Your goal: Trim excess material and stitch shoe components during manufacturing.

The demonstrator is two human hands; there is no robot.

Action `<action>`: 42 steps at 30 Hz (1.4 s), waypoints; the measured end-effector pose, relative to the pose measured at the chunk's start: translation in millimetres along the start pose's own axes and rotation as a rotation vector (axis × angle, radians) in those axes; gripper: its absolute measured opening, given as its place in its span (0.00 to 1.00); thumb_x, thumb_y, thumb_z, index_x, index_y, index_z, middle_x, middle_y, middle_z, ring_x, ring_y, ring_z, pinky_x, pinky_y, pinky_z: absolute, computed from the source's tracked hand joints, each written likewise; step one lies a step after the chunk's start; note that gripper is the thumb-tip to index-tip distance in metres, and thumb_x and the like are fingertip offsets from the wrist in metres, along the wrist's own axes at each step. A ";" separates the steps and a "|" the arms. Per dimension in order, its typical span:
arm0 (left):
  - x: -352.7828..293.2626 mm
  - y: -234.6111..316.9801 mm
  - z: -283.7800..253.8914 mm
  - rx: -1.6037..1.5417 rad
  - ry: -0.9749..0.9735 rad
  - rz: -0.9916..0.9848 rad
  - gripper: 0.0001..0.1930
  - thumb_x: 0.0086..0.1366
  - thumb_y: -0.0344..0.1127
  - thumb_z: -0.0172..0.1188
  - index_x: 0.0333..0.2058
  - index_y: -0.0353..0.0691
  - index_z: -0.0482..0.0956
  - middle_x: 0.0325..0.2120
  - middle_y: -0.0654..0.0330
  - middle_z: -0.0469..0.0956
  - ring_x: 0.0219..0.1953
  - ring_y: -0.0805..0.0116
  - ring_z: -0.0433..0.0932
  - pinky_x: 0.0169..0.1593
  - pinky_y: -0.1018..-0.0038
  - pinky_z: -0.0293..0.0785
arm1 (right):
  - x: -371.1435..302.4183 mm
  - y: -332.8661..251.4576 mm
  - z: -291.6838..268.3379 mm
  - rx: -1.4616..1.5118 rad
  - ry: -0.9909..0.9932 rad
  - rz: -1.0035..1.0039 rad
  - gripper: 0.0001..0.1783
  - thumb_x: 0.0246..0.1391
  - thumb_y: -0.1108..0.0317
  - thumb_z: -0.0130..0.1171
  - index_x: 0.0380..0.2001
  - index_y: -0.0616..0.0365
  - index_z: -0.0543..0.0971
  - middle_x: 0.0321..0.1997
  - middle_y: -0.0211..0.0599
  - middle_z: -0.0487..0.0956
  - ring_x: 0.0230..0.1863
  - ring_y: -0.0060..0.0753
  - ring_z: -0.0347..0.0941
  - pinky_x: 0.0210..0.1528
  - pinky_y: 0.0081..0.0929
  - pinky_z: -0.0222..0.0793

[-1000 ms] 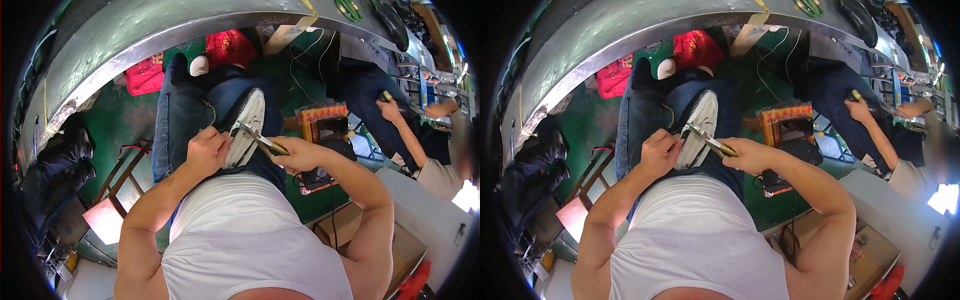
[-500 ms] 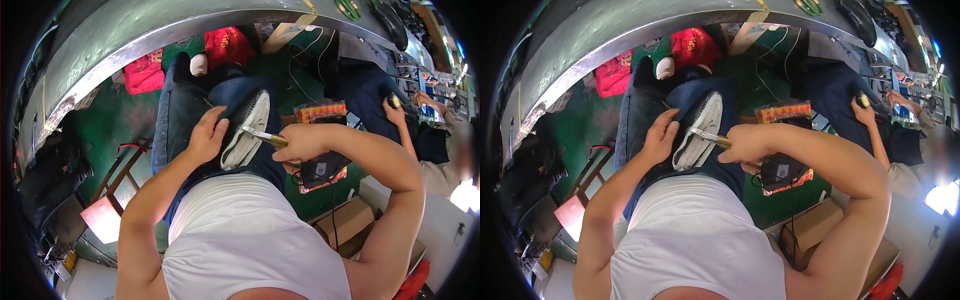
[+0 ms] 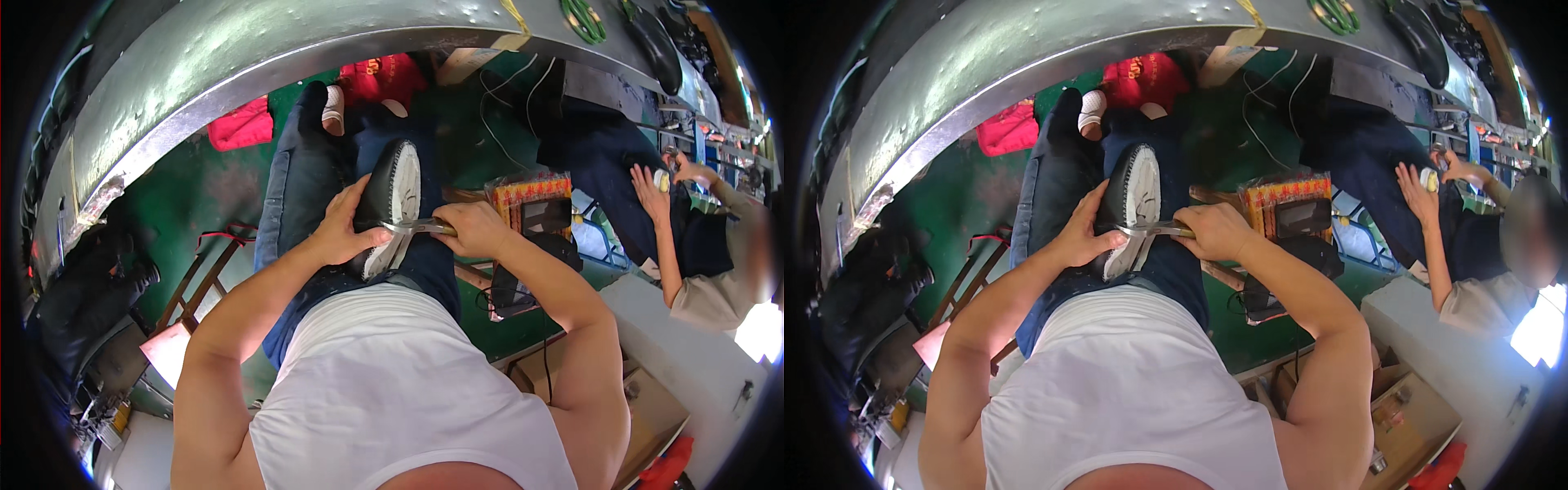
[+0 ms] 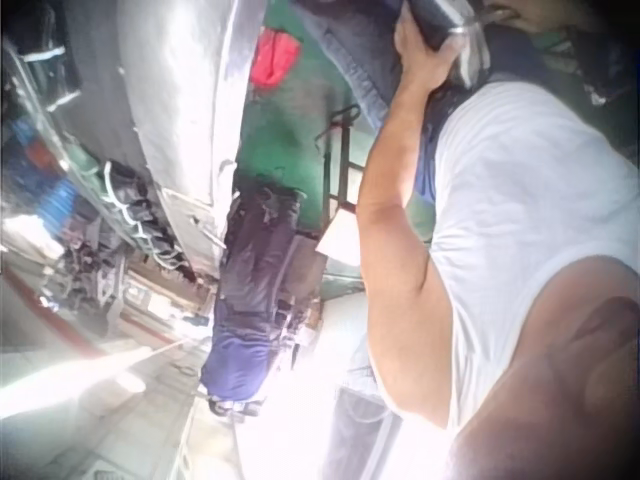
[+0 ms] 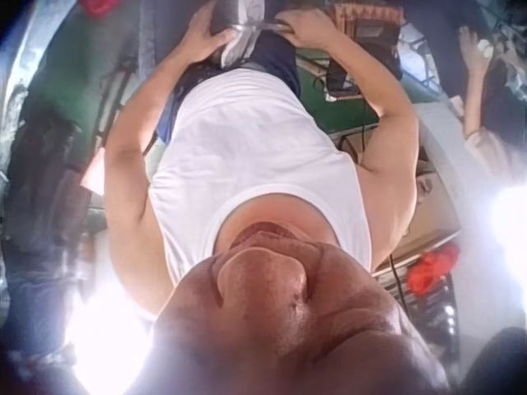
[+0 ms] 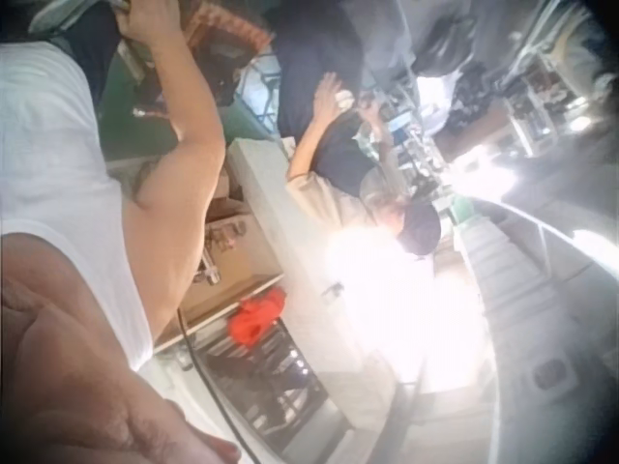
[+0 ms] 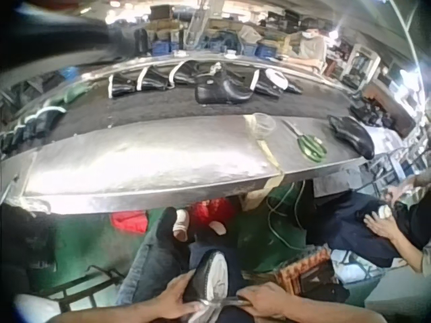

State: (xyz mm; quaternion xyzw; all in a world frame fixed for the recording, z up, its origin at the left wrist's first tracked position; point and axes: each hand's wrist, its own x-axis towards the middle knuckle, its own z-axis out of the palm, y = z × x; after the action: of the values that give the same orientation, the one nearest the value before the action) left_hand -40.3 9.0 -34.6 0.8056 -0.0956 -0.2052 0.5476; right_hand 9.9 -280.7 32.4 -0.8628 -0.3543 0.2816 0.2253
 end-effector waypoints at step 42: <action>-14.1 53.2 27.8 0.397 0.123 -0.138 0.38 0.71 0.43 0.50 0.71 0.40 0.39 0.66 0.35 0.54 0.62 0.38 0.67 0.62 0.53 0.65 | 7.9 -46.4 -9.2 0.598 0.086 0.380 0.27 0.68 0.50 0.45 0.36 0.68 0.75 0.28 0.51 0.80 0.32 0.50 0.79 0.39 0.42 0.72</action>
State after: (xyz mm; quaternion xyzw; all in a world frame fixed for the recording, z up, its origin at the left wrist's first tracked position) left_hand -61.3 -29.5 8.8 0.9133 -0.0450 -0.1697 0.3674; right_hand -1.9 -246.6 63.9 -0.8202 -0.0794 0.3732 0.4262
